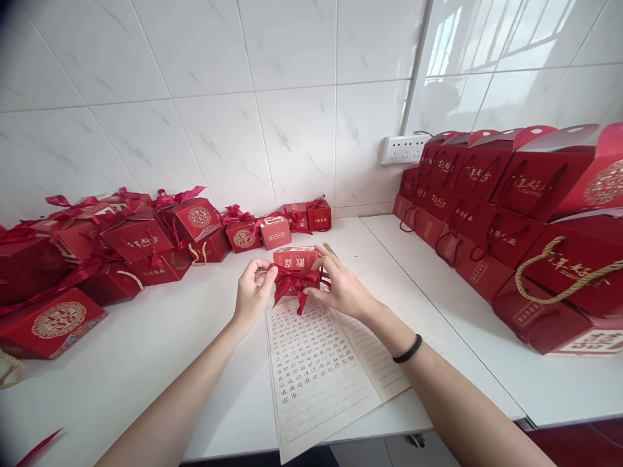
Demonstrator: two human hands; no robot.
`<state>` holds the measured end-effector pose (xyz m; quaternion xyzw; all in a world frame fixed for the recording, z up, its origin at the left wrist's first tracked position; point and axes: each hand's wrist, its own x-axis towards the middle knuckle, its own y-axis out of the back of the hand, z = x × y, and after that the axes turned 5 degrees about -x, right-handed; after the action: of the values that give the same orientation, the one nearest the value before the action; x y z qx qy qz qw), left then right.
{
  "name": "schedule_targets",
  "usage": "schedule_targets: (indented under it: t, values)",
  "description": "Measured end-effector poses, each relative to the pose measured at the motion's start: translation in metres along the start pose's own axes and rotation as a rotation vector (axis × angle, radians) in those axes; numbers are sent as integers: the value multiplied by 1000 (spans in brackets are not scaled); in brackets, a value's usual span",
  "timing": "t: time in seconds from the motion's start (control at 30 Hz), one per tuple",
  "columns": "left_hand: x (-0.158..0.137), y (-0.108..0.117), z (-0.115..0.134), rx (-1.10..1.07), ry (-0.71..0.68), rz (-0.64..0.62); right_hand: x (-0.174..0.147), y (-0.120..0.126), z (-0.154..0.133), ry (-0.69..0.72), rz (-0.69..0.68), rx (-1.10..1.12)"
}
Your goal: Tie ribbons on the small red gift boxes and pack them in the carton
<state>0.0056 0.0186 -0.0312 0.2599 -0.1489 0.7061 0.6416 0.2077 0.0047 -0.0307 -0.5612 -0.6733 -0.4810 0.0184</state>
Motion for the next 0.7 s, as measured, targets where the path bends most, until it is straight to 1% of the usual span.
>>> schedule_targets:
  t: [0.07, 0.23, 0.33, 0.4, 0.47, 0.57, 0.7]
  values:
    - [0, 0, 0, -23, 23, -10, 0, 0, -1, -13, -4, 33]
    - [-1, 1, -1, -42, 33, -38, 2, 3, -2, 58, 25, -121]
    - [-1, 1, 1, -29, 23, -72, 3, 6, -4, 67, -10, -126]
    - [-1, 1, 2, -36, 27, -92, 4, 7, -5, 52, -38, -94]
    - [-1, 1, 3, -58, 42, -105, 4, 7, -7, 11, -38, -49]
    - [0, 0, 2, -102, 62, -116, 4, 6, -8, -53, 1, -9]
    - [-1, 0, 0, -146, 60, -139, 5, 1, -2, -49, 66, -45]
